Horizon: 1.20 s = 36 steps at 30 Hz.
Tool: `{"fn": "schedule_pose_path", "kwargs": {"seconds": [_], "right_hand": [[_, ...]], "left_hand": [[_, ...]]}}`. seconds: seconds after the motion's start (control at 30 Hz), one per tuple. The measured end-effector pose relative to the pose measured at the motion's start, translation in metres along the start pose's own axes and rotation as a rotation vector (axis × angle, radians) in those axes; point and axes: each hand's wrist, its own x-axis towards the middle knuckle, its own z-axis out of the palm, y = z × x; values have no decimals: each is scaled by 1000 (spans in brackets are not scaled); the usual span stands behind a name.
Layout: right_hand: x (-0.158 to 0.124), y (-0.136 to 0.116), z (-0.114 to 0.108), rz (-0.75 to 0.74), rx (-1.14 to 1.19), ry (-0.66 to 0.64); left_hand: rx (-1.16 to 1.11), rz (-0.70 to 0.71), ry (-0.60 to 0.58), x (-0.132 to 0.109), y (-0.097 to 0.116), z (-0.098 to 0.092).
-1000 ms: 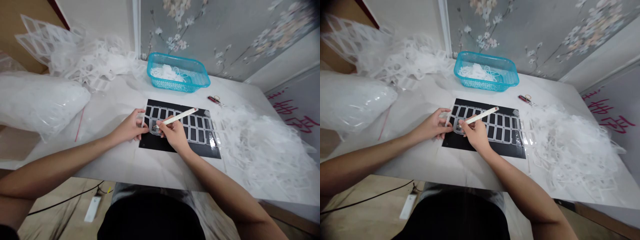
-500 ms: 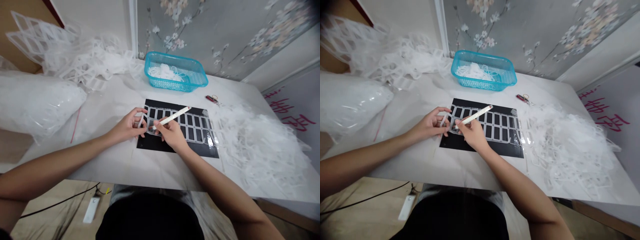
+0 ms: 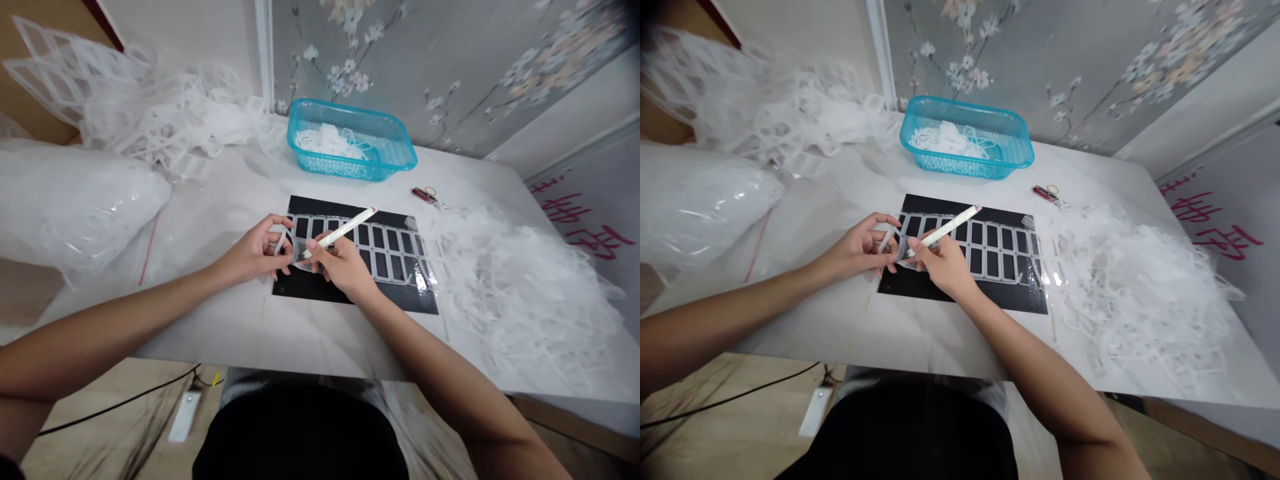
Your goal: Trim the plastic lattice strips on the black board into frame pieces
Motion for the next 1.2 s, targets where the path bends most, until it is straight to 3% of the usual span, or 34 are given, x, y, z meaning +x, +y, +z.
{"fn": "schedule_pose_path", "kwargs": {"seconds": [0.5,0.67,1.0,1.2], "right_hand": [[-1,1,1,-21,47,-11],[-3,0,3,-93,10,3],[-11,-1,10,-366,-483,89],[-7,4,14,-455,-608,104]], "left_hand": [[30,-73,-17,-1,-1,-3],[8,-94,38,-2,2,3],[-83,-155,83,1,8,5],[-97,-153,76,2,7,3]]}}
